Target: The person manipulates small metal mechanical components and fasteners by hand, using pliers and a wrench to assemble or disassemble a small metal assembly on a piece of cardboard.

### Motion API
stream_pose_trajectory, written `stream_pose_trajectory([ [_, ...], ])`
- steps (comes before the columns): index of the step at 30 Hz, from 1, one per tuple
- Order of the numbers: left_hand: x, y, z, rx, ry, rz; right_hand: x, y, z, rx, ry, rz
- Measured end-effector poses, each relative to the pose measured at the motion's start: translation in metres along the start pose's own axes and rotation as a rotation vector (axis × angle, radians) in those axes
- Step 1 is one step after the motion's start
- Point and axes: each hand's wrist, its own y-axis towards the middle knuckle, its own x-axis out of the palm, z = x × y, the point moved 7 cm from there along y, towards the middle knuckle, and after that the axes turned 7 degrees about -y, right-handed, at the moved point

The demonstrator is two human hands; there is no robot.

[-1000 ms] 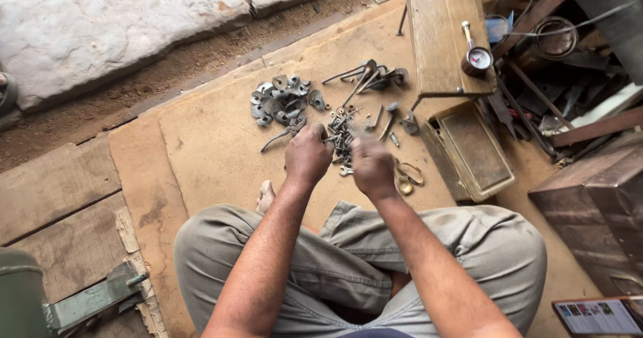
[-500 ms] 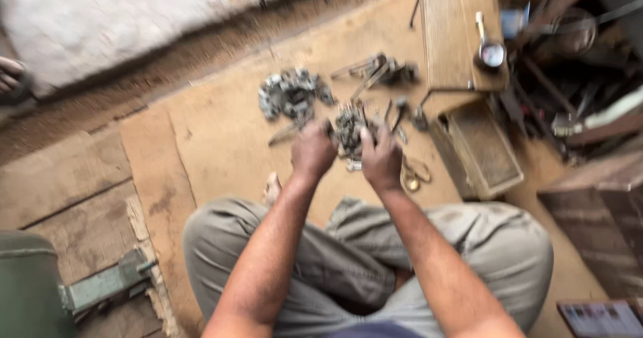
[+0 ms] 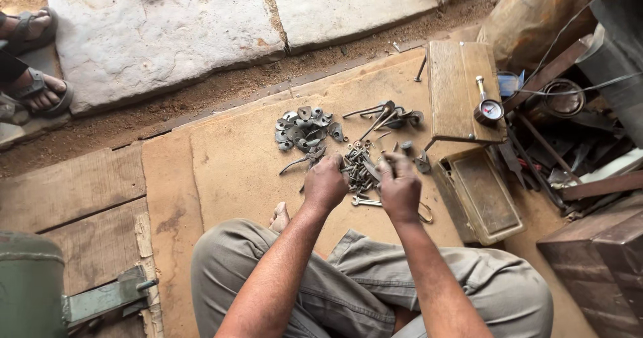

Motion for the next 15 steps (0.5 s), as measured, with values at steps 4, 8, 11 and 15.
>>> stream_pose_trajectory([
  [4,-0.001,0.001,0.005,0.027,-0.016,0.011,0.010,-0.009,-0.007,-0.222,-0.257,-0.036],
  [8,-0.004,0.001,0.001,-0.007,-0.043,0.007,0.008,-0.008,-0.005,-0.245,-0.212,0.062],
  [11,-0.002,0.003,0.000,-0.057,-0.086,-0.019,0.009,0.005,0.021,0.030,0.024,0.019],
  [15,0.002,0.003,-0.001,-0.102,-0.208,-0.029,0.012,0.011,0.039,0.147,0.451,-0.144],
])
